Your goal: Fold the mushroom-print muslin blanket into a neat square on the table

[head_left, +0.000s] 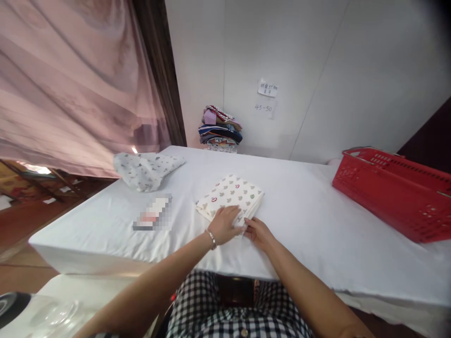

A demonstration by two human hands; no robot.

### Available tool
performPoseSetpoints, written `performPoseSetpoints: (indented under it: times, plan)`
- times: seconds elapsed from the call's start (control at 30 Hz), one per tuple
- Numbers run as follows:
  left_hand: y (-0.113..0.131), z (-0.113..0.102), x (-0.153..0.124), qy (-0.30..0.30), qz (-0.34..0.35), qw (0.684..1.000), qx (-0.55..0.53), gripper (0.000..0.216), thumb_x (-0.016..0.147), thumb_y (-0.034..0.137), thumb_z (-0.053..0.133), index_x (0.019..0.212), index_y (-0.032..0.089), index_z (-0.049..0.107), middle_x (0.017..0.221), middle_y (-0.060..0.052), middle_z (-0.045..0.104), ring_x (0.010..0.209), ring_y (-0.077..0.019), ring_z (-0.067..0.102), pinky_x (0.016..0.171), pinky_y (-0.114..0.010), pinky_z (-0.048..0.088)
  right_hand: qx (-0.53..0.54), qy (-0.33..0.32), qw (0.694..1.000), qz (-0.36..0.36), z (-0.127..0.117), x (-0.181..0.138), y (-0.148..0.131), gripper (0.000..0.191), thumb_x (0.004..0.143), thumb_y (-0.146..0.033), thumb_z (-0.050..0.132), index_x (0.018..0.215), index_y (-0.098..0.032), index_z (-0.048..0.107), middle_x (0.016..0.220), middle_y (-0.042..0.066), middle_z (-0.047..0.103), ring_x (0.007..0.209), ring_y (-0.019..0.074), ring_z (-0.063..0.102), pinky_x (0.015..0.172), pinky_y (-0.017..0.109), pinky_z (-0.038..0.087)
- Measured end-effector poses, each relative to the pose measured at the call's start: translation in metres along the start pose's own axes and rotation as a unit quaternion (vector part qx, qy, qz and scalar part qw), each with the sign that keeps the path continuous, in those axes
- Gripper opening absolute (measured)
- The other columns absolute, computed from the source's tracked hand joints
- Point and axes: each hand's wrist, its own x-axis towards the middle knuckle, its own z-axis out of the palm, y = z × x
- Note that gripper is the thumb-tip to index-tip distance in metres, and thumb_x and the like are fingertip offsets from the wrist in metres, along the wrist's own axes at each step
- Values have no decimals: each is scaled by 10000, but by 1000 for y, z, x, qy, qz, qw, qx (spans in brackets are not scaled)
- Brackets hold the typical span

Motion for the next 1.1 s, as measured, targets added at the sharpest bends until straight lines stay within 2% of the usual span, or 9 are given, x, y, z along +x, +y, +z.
performPoseSetpoints:
  times: [0.07,0.13,0.33,0.43,0.53,0.7,0.87,1.0,1.1]
  plan:
    - [1,9,-13,-44,25,996,77,702,585,423,726,1220,238,489,1359,-84,403,1285,-268,287,1088,-459,52,4,-8,1000,-9,-1,-3,1,236,729,-184,632,954,-157,569,860,55,676,692,158,647,655,292,540]
    - [-2,13,-18,-59,39,987,142,730,607,375,720,1264,236,435,1393,-92,349,1305,-277,243,1082,-482,44,8,-15,1000,-9,-3,-7,2,235,721,-163,631,949,-151,576,862,59,677,728,164,651,716,313,535]
    - [-10,15,-15,-56,65,970,229,702,646,241,660,1295,198,397,1375,-132,365,1282,-316,275,1059,-518,127,11,-21,1000,1,-11,-20,-1,238,714,-135,618,947,-126,571,891,82,671,804,177,649,810,334,505]
    - [-10,16,-17,-63,82,951,291,726,658,127,563,1341,202,330,1400,-108,332,1291,-283,262,1057,-509,132,45,0,999,-11,-15,-17,-7,176,702,-113,615,858,-153,545,854,52,668,782,165,646,810,338,504]
    - [-13,17,-20,-41,100,937,332,708,679,31,440,1353,206,314,1402,-87,336,1295,-245,264,1059,-487,136,65,20,998,-19,-19,-5,-19,116,723,-124,575,829,-154,540,853,58,662,789,163,636,804,327,504]
    - [-21,18,-19,2,105,929,355,649,727,2,357,1345,201,338,1391,-99,352,1285,-247,289,1053,-499,140,69,67,995,-19,-21,29,-40,172,790,-234,488,921,-147,559,836,65,645,736,151,618,697,262,517]
    - [-25,19,-20,-2,109,941,321,587,755,19,363,1311,203,393,1284,-100,483,1228,-226,374,1063,-465,171,76,123,988,-45,-27,60,-56,357,838,-397,400,1130,-198,453,929,54,610,780,149,609,651,251,520]
    - [-30,19,-23,-3,99,949,300,546,785,27,340,1294,208,417,1277,-88,492,1217,-213,388,1062,-458,193,58,139,987,-48,-33,76,-69,490,822,-436,438,1248,-214,341,939,58,595,783,160,609,638,274,527]
    - [-33,18,-24,-5,99,950,296,530,799,37,327,1298,194,412,1283,-91,487,1222,-218,385,1055,-459,207,37,138,989,-38,-33,84,-78,512,805,-464,486,1228,-210,351,882,52,595,749,160,605,621,278,527]
